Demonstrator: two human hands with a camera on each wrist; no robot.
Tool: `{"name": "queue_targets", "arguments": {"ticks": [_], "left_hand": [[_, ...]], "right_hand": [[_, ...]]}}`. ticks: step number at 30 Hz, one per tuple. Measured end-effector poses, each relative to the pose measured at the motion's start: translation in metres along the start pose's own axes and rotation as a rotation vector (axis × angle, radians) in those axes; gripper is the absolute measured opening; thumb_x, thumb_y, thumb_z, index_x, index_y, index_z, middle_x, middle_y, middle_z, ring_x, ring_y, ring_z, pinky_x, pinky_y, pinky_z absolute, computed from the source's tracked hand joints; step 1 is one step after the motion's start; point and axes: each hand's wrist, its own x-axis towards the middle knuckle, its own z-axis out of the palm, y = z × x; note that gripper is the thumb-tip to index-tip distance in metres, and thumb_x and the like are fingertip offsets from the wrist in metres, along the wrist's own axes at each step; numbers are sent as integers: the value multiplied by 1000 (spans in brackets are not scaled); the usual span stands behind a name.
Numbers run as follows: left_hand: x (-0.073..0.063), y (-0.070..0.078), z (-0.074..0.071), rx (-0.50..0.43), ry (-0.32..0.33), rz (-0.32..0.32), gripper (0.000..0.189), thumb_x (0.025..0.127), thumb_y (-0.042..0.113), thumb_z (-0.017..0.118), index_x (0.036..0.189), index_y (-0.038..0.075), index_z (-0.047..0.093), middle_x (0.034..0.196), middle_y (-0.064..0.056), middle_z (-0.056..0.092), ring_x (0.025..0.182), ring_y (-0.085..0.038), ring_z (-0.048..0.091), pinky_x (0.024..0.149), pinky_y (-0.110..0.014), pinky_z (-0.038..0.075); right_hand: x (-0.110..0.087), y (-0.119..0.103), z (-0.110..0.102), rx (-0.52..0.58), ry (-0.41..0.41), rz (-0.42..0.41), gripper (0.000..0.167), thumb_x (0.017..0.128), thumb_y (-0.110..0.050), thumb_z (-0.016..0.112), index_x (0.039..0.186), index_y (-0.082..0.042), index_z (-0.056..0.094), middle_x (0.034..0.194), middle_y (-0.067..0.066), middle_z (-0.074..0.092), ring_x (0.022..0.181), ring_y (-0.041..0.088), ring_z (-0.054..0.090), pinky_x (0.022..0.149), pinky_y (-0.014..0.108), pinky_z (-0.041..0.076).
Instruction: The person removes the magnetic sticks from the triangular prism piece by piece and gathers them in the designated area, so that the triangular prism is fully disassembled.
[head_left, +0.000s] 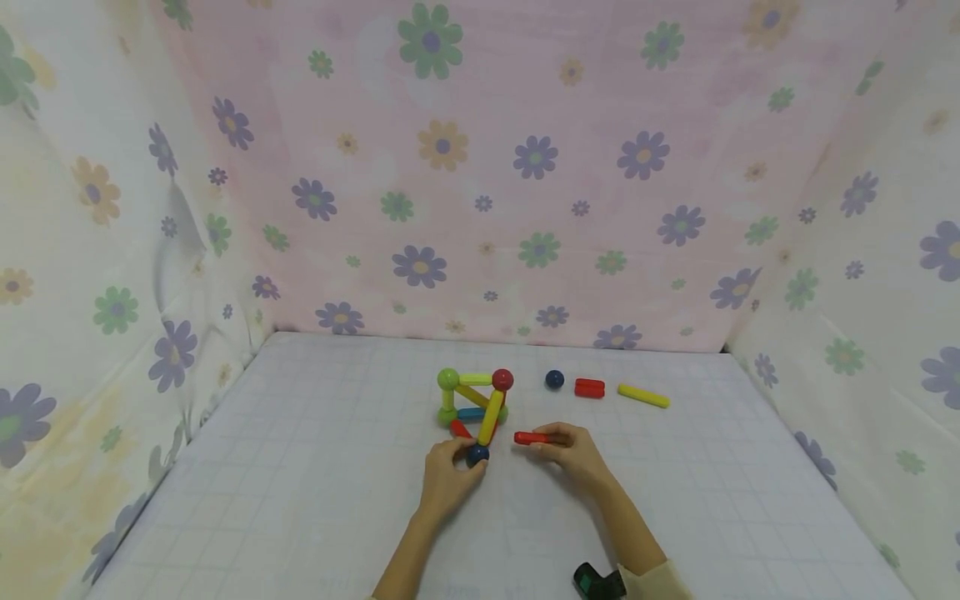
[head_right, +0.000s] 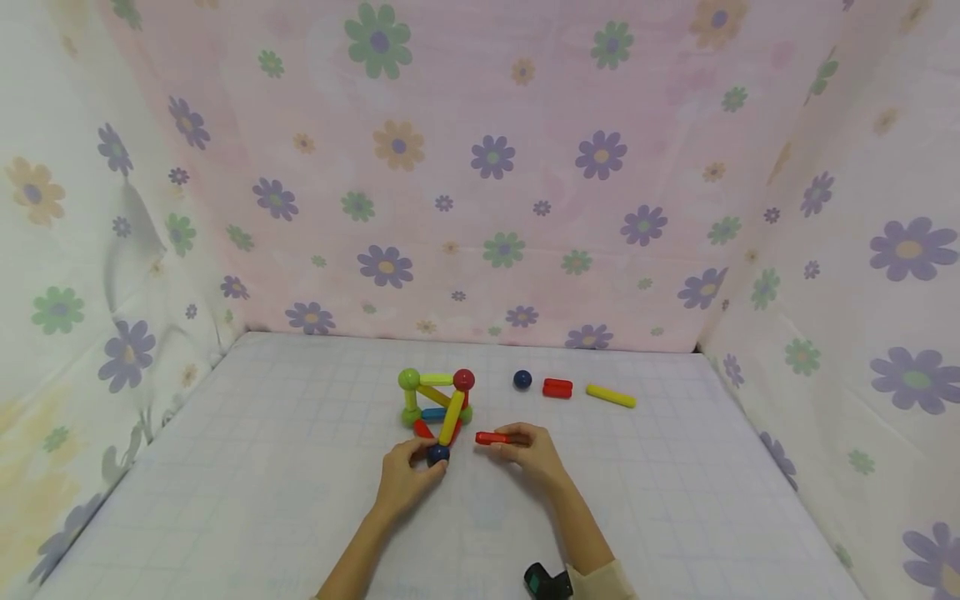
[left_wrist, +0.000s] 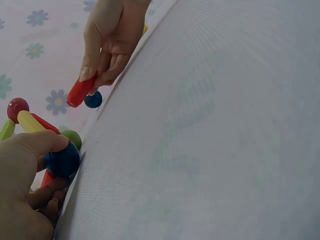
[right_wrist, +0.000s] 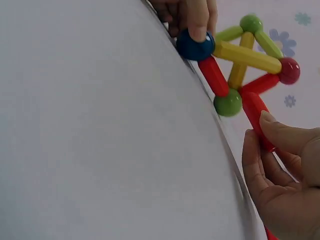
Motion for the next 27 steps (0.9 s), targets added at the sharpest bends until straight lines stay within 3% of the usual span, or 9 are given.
{"name": "queue_targets", "arguments": {"ticks": [12,21,27], "left_hand": [[0,1,-1,-4,-4,-6,29,74,13,74,101,3,69,93,-6,66,91,-20,56,83,-39,44],[0,1,-1,8,-9,-4,29,75,13,74,102,4,69,95,-5,66,92,-20,55,83,-39,45],[-1,1,0,-2,-3,-15,30,75,13,75,103,5,69,94,-4,65,92,-19,55,82,-37,45]], "right_hand": [[16,15,-70,-8,209,134,49,83,-29,72,118,1,55,103,7,66,87,13,57,72,17,46],[27,23,-89,-52,248,163,53,87,-35,67,127,-2,54,126,17,56,104,19,52,86,18,45],[33,25,-94,55,270,134,56,85,-29,69,129,1,52,123,18,56,83,5,62,76,12,48]]}}
